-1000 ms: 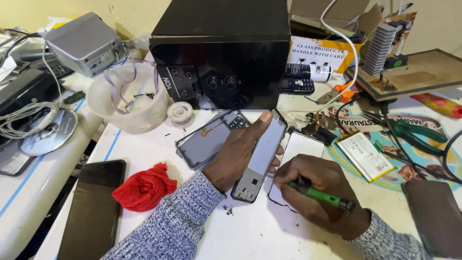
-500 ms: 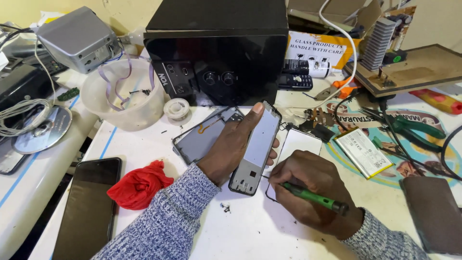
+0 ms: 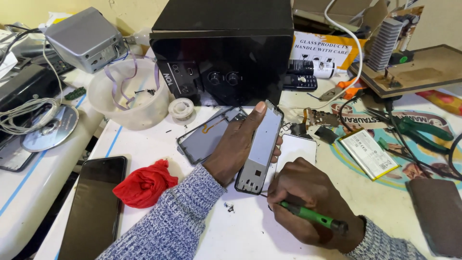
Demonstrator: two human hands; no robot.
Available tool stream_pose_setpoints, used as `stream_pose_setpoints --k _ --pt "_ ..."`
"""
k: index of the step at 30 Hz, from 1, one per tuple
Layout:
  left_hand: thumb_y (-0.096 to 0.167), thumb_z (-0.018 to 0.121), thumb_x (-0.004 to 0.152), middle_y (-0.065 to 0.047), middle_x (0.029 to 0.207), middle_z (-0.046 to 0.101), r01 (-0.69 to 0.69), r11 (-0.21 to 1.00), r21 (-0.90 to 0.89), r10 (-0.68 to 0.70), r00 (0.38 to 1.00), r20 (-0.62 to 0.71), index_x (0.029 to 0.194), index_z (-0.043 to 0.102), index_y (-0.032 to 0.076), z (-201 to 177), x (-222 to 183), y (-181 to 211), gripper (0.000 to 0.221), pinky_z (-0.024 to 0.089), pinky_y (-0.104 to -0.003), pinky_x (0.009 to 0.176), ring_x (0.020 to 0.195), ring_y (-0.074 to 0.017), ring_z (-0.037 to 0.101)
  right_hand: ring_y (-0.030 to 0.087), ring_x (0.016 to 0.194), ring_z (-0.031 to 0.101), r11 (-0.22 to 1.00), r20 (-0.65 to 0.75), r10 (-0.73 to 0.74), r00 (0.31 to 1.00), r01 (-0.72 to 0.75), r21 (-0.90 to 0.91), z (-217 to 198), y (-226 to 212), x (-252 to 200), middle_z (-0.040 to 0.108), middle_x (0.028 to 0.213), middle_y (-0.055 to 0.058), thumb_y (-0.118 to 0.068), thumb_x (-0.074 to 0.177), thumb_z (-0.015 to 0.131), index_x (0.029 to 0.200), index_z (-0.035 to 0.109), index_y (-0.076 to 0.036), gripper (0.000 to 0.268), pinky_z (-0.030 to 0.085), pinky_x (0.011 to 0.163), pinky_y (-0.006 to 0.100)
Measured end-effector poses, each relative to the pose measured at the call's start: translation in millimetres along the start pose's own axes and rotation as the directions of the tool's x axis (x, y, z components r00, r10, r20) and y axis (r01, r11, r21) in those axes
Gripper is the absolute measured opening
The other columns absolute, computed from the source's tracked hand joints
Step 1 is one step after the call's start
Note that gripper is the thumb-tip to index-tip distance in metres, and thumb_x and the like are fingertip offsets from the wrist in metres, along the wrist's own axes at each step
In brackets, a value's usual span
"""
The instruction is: Cleaning adhesive residue from the battery compartment and internal frame of a disassembled smartphone using a precision tool.
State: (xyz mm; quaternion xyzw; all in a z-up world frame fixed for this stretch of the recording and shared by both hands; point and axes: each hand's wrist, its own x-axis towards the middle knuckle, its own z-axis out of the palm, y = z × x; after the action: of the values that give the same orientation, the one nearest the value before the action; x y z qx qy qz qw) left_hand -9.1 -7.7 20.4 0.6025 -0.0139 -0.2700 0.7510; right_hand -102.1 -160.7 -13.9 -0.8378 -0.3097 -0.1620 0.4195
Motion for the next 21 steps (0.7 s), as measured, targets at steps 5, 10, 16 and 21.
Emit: stream_pose_setpoints --k 5,10,16,21 --pt "0.063 0.05 0.086 -0.019 0.092 0.073 0.075 0.99 -0.116 -0.063 0.993 0.104 0.111 0.069 -0.002 -12.6 19.5 -12.6 0.072 0.06 -0.036 0.07 0.073 -0.0254 0.068 0.022 0.065 0.065 0.998 -0.023 0.057 0.998 -0.057 -0.019 -2.2 4.1 -1.0 0.072 0.075 0.004 -0.011 0.079 0.069 0.074 0.06 -0.014 0.011 0.047 0.065 0.036" --pt "0.065 0.049 0.096 -0.015 0.096 0.071 0.142 0.91 -0.389 -0.015 0.95 0.312 0.116 0.067 0.003 -22.2 32.4 -25.2 0.068 0.058 -0.034 0.07 0.077 -0.0232 0.069 0.023 0.07 0.073 0.988 -0.09 0.136 0.987 -0.143 -0.066 -0.3 10.0 0.2 0.074 0.074 0.007 -0.003 0.072 0.072 0.072 0.061 -0.012 0.014 0.055 0.065 0.038" --pt "0.067 0.042 0.088 -0.015 0.096 0.069 -0.049 0.98 -0.193 0.077 0.987 0.138 0.122 0.065 0.003 -9.9 17.0 -13.7 0.077 0.057 -0.034 0.068 0.077 -0.0217 0.066 0.024 0.077 0.071 0.989 -0.119 0.141 0.983 -0.144 -0.014 -1.5 6.4 2.6 0.073 0.077 0.01 -0.005 0.073 0.07 0.071 0.062 -0.008 0.009 0.055 0.065 0.037" --pt "0.07 0.037 0.08 -0.014 0.091 0.073 -0.131 0.99 -0.042 0.132 0.991 0.006 0.118 0.073 0.003 -1.7 6.6 -3.7 0.084 0.06 -0.034 0.069 0.076 -0.0217 0.069 0.025 0.078 0.071 0.989 -0.074 0.15 0.986 -0.15 0.012 0.8 5.4 -1.1 0.074 0.079 0.009 -0.005 0.073 0.071 0.071 0.061 -0.01 0.011 0.055 0.065 0.036"
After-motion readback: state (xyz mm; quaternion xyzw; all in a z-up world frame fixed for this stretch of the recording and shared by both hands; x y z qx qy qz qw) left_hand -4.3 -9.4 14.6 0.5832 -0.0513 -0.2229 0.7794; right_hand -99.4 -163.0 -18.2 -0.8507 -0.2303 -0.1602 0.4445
